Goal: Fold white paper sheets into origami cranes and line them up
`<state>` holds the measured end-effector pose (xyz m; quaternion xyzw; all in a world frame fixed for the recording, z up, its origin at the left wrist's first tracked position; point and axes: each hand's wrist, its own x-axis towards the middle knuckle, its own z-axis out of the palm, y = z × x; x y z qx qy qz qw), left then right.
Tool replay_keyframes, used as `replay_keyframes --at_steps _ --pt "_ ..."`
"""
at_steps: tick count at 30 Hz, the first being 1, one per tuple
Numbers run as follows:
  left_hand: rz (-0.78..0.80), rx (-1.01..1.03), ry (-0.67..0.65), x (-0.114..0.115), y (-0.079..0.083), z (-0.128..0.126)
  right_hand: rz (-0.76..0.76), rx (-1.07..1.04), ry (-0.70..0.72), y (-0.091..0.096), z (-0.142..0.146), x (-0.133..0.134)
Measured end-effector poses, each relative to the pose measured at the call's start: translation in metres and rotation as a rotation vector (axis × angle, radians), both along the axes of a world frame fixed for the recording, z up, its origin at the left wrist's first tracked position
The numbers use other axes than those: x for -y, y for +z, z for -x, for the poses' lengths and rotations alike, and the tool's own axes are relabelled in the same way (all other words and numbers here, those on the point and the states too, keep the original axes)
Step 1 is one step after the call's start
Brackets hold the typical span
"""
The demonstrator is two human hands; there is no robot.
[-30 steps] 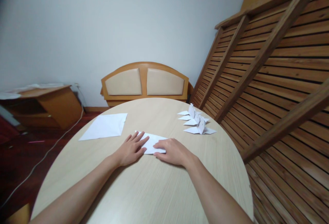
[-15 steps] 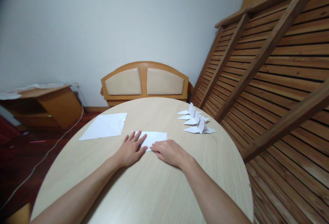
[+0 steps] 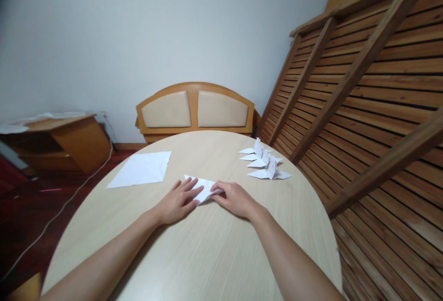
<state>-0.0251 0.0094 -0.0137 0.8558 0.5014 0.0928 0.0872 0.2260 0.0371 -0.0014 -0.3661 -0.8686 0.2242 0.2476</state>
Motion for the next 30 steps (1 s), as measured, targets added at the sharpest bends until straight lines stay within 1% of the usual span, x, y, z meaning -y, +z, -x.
replay_keyframes --at_steps 3,5,9,12,14,16,20,23,26,27,30 --pt "-0.006 0.019 -0.054 0.001 0.002 -0.002 0.008 -0.017 -0.095 -0.003 0.001 -0.002" --pt "-0.018 0.029 -0.083 0.001 0.003 -0.003 -0.002 -0.042 -0.132 -0.007 0.003 -0.005" --pt "-0.018 0.033 -0.12 0.002 0.006 -0.004 -0.027 -0.116 -0.149 -0.018 0.008 -0.01" --pt "-0.005 0.033 -0.152 0.002 0.005 -0.003 -0.086 -0.132 -0.119 -0.023 0.011 -0.012" --pt "0.001 0.054 -0.158 0.003 0.004 -0.003 -0.143 -0.094 -0.097 -0.024 0.011 -0.014" --pt "0.003 0.07 -0.159 0.003 0.002 -0.004 -0.195 -0.015 -0.108 -0.023 0.011 -0.015" --pt "0.0 0.013 -0.199 0.003 0.002 -0.005 -0.25 0.128 -0.137 -0.016 0.011 -0.011" --pt "-0.002 -0.006 -0.202 0.003 0.002 -0.007 -0.225 0.159 -0.08 -0.011 0.017 0.0" --pt "-0.016 0.006 -0.207 0.003 0.002 -0.009 -0.114 0.222 0.057 -0.011 0.024 0.014" --pt "-0.019 0.006 -0.211 0.003 0.001 -0.01 -0.071 0.243 0.076 -0.012 0.026 0.017" --pt "-0.007 0.0 -0.18 0.002 0.0 -0.01 0.014 0.294 0.048 -0.014 0.029 0.02"
